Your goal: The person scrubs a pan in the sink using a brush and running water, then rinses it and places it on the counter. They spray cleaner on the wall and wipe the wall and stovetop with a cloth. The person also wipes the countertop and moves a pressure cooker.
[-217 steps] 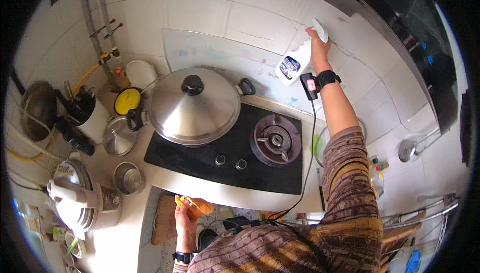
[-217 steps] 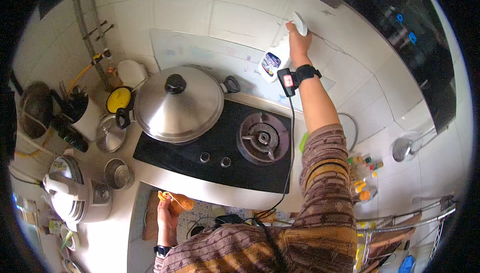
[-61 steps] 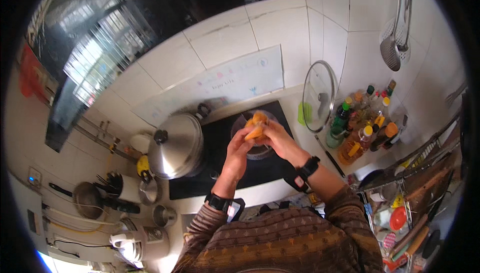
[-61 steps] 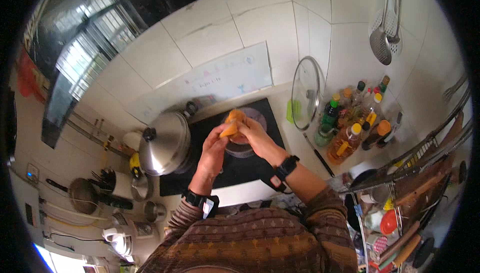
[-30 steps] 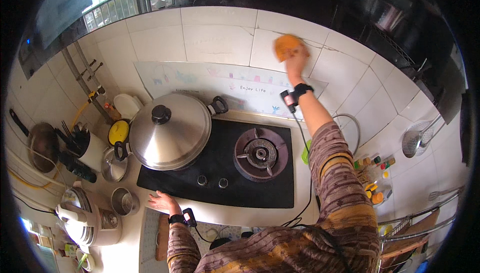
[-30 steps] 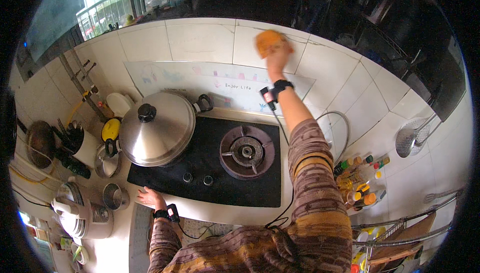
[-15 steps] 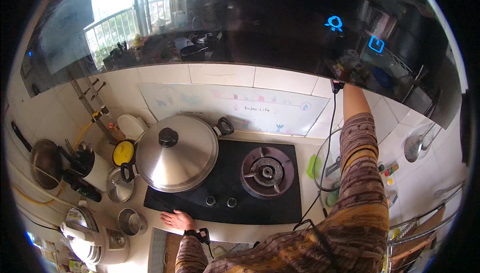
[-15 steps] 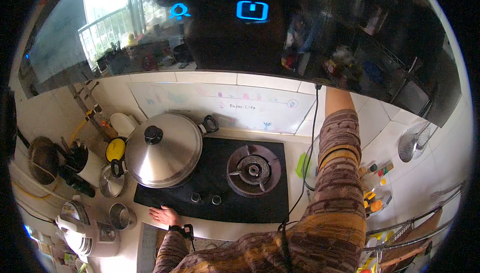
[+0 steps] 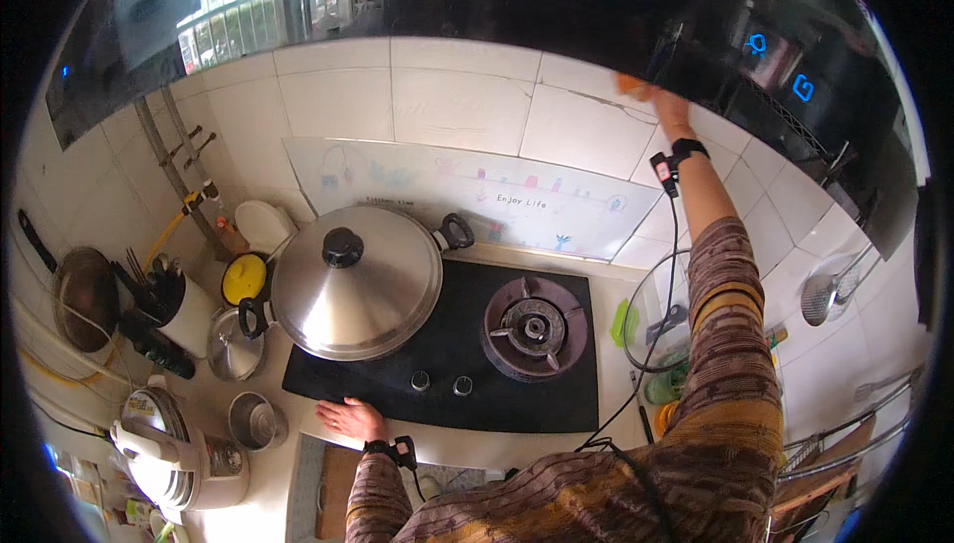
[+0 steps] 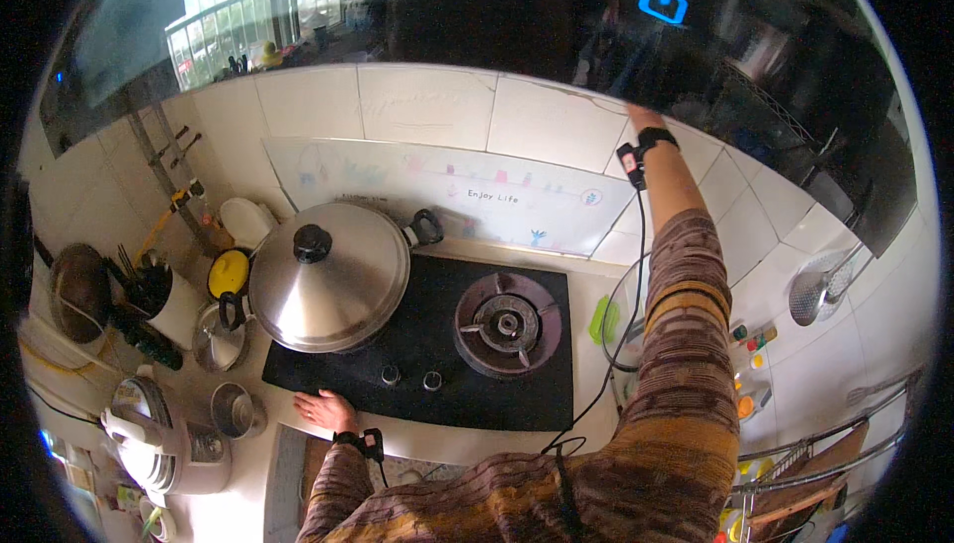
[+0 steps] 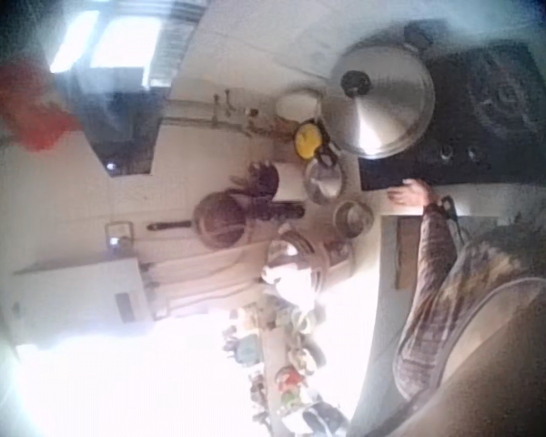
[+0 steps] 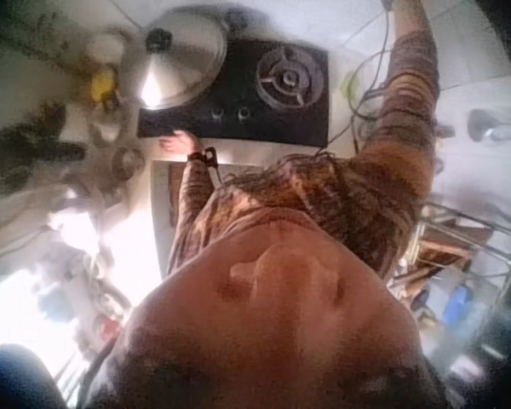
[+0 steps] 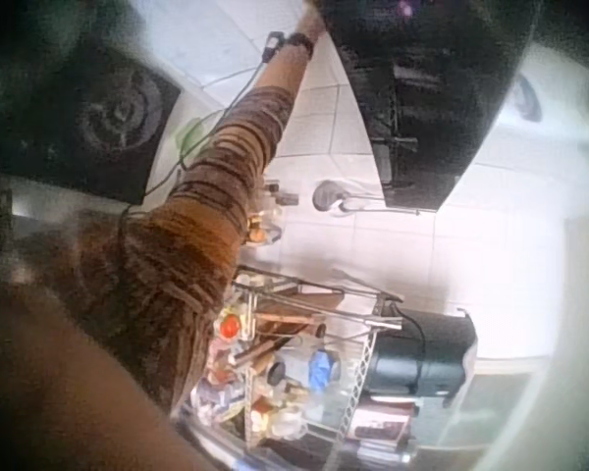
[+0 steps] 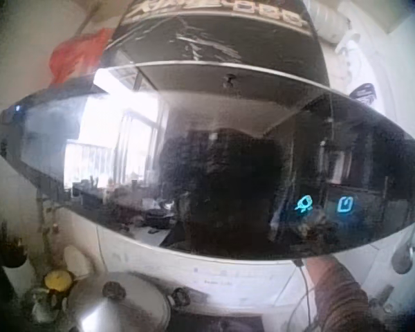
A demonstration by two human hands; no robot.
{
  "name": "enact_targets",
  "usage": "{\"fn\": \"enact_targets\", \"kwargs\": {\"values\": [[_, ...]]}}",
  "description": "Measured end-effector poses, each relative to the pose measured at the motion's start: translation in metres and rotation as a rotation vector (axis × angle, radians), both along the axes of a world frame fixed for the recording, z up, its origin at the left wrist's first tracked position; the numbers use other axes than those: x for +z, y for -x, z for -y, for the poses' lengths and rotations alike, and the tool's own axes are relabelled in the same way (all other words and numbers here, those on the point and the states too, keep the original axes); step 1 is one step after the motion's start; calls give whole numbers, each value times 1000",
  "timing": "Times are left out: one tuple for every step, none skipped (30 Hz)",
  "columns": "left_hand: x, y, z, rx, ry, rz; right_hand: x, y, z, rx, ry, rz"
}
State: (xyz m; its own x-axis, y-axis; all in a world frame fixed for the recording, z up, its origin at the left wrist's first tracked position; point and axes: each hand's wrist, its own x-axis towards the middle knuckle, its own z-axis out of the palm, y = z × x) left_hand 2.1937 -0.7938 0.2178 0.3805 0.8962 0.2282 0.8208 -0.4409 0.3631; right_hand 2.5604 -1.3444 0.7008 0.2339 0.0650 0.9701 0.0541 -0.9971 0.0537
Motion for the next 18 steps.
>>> {"fn": "enact_targets", "kwargs": {"values": [[0,1,0,-20,-16,31,8,2,9,6,-66,36],[0,1,0,-29,-19,33,16,3,15,18,-143,70],[0,2,0,-38,-16,17,23,2,18,90,-270,95],[0,2,0,-44,-22,15,29,-2,15,38,-252,139],[1,2,-1,-45,-13,34,33,-6,11,93,-329,172],[1,2,0,-46,13,36,33,-12,3,23,-224,204],[2,3,0,-51,8,48,31,-19,-7,5,-161,222],[4,2,0,-44,30,35,29,-20,-10,-98,-2,263],[5,2,-1,-37,45,31,26,-23,-14,-88,49,232],[6,2,0,-34,43,26,23,-25,-15,-32,134,183],[7,1,-1,-28,44,8,20,-25,-12,22,227,114],[6,1,0,-30,51,29,17,-26,-8,-72,286,128],[6,1,0,-26,59,35,14,-23,0,-165,350,122],[4,1,-1,-16,70,18,13,-21,8,-270,431,99],[3,0,-1,-18,53,37,12,-18,17,-276,418,51],[1,0,-1,-18,39,32,12,-15,24,-157,356,46],[-1,0,-2,-22,36,17,12,-10,30,-99,231,109],[-3,0,-2,-23,25,17,6,-1,35,-36,-17,95]]}}
